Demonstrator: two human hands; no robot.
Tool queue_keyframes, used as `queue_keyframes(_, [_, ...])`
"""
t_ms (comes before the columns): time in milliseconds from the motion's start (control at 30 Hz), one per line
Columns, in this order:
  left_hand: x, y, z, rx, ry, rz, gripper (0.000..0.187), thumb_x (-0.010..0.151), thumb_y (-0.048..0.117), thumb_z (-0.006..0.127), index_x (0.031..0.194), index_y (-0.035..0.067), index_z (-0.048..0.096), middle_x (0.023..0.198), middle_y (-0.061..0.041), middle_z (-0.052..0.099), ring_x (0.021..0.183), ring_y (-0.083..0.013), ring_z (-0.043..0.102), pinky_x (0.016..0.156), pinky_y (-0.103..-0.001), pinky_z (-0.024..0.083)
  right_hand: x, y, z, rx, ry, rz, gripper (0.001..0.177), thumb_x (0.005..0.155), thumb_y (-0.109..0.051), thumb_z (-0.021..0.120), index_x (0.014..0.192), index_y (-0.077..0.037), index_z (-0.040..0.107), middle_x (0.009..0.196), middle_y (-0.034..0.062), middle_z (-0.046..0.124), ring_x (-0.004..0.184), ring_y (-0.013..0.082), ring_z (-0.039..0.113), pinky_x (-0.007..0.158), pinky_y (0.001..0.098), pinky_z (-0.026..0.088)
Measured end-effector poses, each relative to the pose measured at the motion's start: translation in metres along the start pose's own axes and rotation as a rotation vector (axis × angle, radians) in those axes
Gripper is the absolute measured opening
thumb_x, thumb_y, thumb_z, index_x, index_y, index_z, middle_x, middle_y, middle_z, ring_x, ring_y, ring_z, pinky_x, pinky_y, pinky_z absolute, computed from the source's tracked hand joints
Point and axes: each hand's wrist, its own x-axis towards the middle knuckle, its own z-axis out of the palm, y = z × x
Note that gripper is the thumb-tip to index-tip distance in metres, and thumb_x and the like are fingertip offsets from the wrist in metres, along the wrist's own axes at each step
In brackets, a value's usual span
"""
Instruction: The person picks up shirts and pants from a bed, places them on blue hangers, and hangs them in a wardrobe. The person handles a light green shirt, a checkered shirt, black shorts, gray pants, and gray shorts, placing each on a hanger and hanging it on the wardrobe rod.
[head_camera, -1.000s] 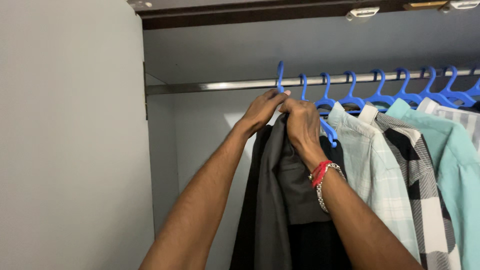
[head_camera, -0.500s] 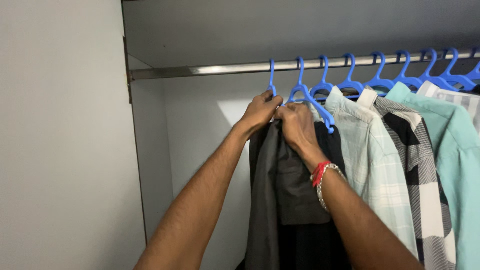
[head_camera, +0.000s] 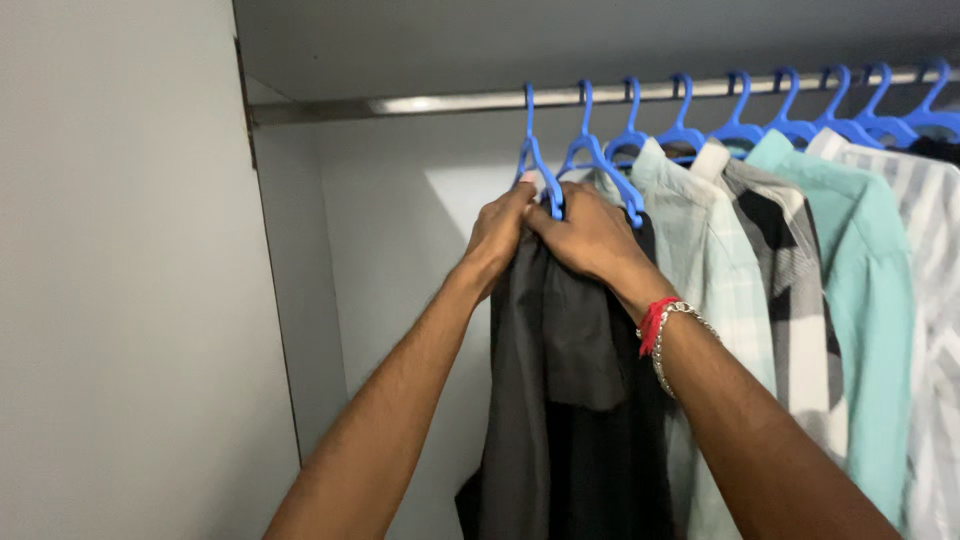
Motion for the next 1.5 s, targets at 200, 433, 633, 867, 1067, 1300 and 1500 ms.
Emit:
queue_keyframes(200, [-0.093,-0.035,0.018,0.13,0.104,0.059,0.086,0.094,0.068,0.046,0.148,0.002,0.047,0.143,-0.021,0.059,0.134,-0.0304,0.055,0.111,-0.041,0.04,-0.059,0.001,-0.001,-0.119,-0.008,-0.062,0.099,0.076,-0.032,0.082,0.151,-0.001,0.025,0.122,0.0339,0.062,0.109,0.0514,0.062,0.094,0.0532,0.05])
queue_keyframes(433, [-0.205,-0.074,0.04,0.51,-0.183,-0.28,0.06,0.101,0.043,0.045,0.144,0.002,0.048,0.141,-0.025,0.058,0.133,-0.0382,0.055,0.111,-0.047,0.042,-0.133,0.019,0.004,0.011,-0.409,0.055,0.103,0.081,-0.015,0.076,0.157,0.003,0.008,0.107,0.0368,0.067,0.108,0.0472,0.066,0.095,0.0471,0.054])
queue_keyframes(633, [-0.25,-0.062,0.052,0.488,0.048,-0.315,0.05,0.084,0.009,0.065,0.133,-0.002,0.058,0.127,-0.025,0.066,0.121,-0.036,0.065,0.105,-0.044,0.05,-0.18,0.007,-0.03,-0.054,-0.318,0.273,0.079,0.079,-0.027,0.083,0.143,-0.001,0.045,0.11,0.028,0.07,0.104,0.0409,0.071,0.092,0.044,0.056])
queue_keyframes(867, [-0.291,0.002,0.062,0.059,0.47,-0.146,0.028,0.084,0.007,0.07,0.111,0.0,0.071,0.095,-0.011,0.076,0.081,-0.0156,0.07,0.076,-0.031,0.057,-0.255,-0.004,-0.073,0.498,0.148,0.35,0.03,0.087,-0.022,0.078,0.109,-0.003,0.073,0.09,0.0124,0.077,0.063,0.0211,0.068,0.054,0.0283,0.049])
queue_keyframes(1067, [-0.369,0.047,0.069,-0.217,0.51,-0.185,0.017,0.086,0.008,0.068,0.102,0.002,0.072,0.085,-0.006,0.077,0.065,-0.0105,0.066,0.061,-0.026,0.05,-0.33,-0.008,-0.102,1.113,0.239,0.642,0.025,0.089,-0.028,0.075,0.097,-0.006,0.068,0.07,0.0024,0.065,0.051,0.0146,0.059,0.046,0.0257,0.043])
queue_keyframes(1300, [-0.455,0.073,0.079,-0.261,0.601,-0.305,0.016,0.086,0.015,0.068,0.098,0.005,0.073,0.08,-0.006,0.075,0.063,-0.0114,0.065,0.063,-0.029,0.052,-0.408,-0.018,-0.132,1.43,0.356,0.727,0.024,0.099,-0.033,0.072,0.089,-0.015,0.06,0.064,-0.0035,0.053,0.054,0.0096,0.051,0.051,0.025,0.042])
queue_keyframes(1500, [-0.503,0.074,0.096,-0.409,0.634,-0.326,0.015,0.092,0.023,0.068,0.096,0.009,0.072,0.08,-0.002,0.073,0.066,-0.0108,0.064,0.067,-0.029,0.05,-0.452,-0.02,-0.141,1.565,0.475,0.795,0.018,0.102,-0.027,0.068,0.09,-0.016,0.06,0.064,-0.0036,0.054,0.056,0.0088,0.053,0.052,0.0258,0.042])
